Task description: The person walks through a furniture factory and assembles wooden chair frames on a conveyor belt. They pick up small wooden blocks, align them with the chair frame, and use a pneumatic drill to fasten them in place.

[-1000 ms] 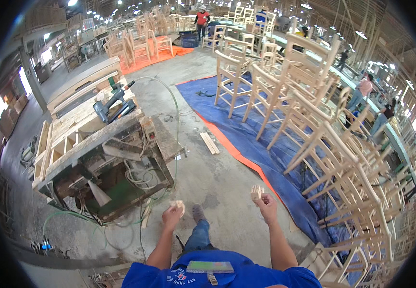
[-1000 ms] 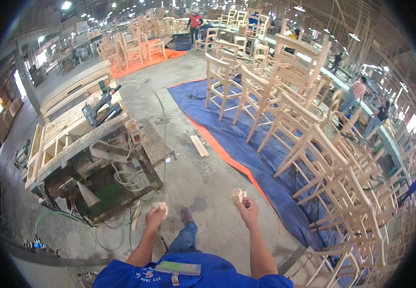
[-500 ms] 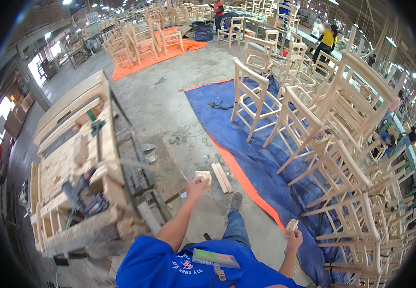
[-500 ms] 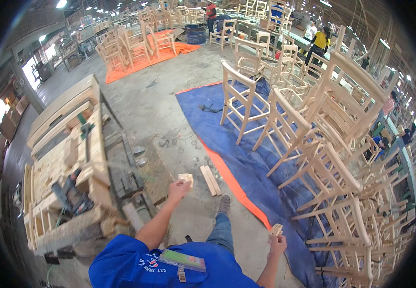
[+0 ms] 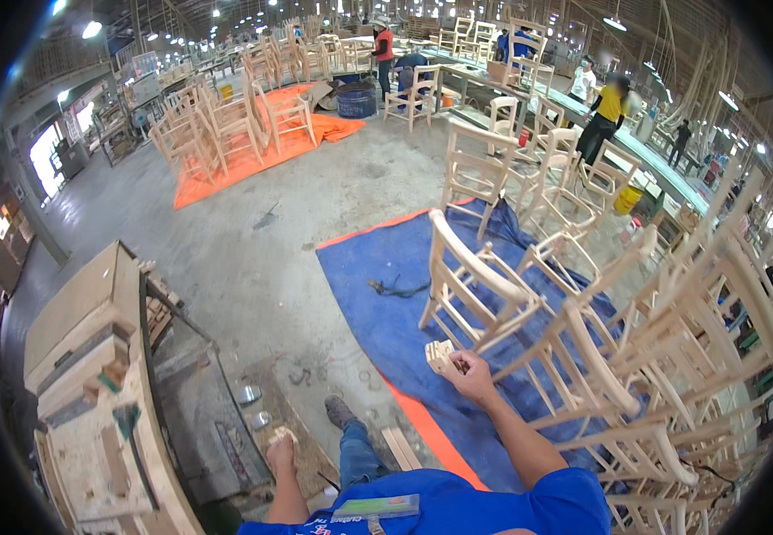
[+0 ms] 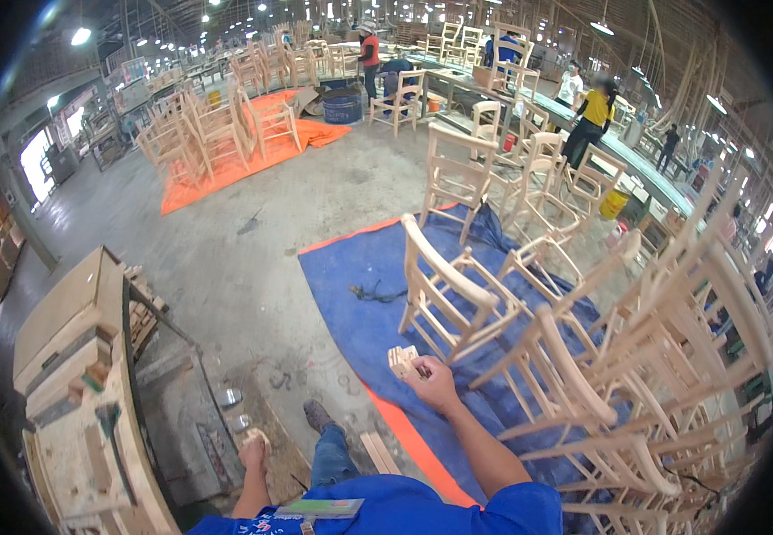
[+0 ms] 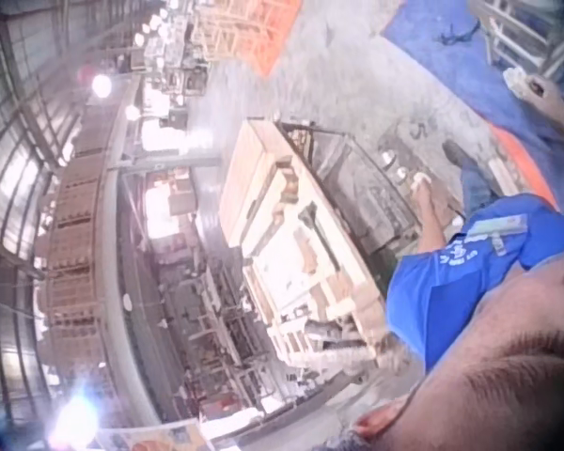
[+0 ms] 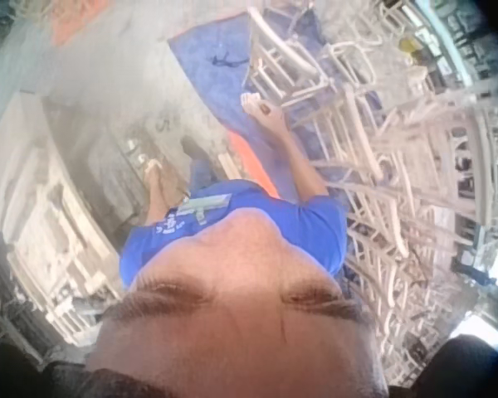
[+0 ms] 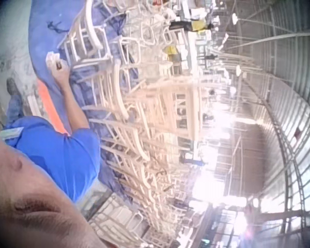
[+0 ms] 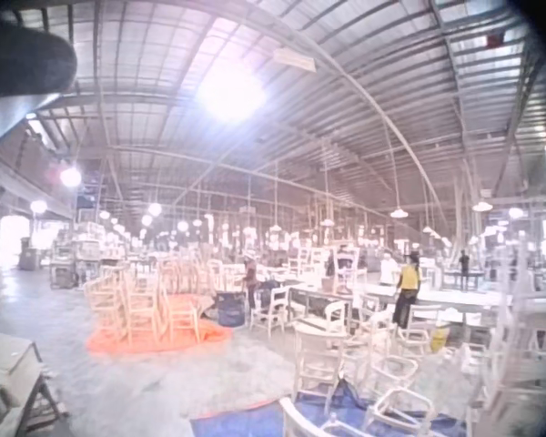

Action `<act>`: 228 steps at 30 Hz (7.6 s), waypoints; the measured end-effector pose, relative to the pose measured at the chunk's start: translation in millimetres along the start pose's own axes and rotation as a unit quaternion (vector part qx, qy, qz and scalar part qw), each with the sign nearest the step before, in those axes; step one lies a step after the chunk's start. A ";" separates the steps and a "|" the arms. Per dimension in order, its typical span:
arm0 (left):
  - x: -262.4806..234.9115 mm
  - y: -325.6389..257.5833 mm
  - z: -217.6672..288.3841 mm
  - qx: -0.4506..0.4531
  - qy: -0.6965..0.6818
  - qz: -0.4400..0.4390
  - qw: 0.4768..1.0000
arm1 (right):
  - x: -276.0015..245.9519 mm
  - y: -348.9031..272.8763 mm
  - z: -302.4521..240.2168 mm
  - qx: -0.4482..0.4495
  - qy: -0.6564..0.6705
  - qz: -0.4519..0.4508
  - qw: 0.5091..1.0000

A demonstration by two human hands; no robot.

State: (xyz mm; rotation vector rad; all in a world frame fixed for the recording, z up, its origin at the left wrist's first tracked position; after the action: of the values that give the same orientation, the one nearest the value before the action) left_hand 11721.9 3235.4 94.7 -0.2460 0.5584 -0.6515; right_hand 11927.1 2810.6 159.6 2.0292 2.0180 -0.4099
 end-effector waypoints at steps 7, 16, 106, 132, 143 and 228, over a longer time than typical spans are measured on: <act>53.8 220.9 86.2 0.068 0.308 -0.092 0.944 | 145.2 225.5 -51.0 0.142 0.199 -0.052 0.968; 176.9 467.9 309.5 0.090 0.106 -0.007 0.990 | 206.7 475.6 -82.0 0.206 0.276 0.051 0.937; 1846.0 2067.5 1855.0 0.387 0.562 -0.274 0.678 | 512.3 3274.4 -291.2 0.163 0.315 -0.060 0.933; 2325.1 2271.6 2268.9 0.258 0.001 -0.245 0.935 | 371.1 3681.0 -351.1 0.051 0.474 0.100 0.873; 2473.5 2301.0 2381.6 0.366 0.089 -0.298 0.877 | 331.0 3733.2 -295.6 0.051 0.539 0.214 0.813; 3524.2 2202.8 2882.3 0.527 0.268 -0.323 0.739 | -366.4 4768.4 -31.9 0.169 0.338 0.190 0.906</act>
State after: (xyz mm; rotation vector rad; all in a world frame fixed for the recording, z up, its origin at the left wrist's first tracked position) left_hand 16763.3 2837.3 175.2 0.9102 0.5600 -1.6491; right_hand 16694.5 2436.6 225.1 3.0362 1.8750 0.0526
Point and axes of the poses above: each hand's wrist, its own y-axis towards the middle knuckle, its own x-axis out of the palm, z = x × y, the point moved 3 cm from there along y, towards the middle knuckle, and after that the axes turned 12 degrees about x, right-handed, at the moved point
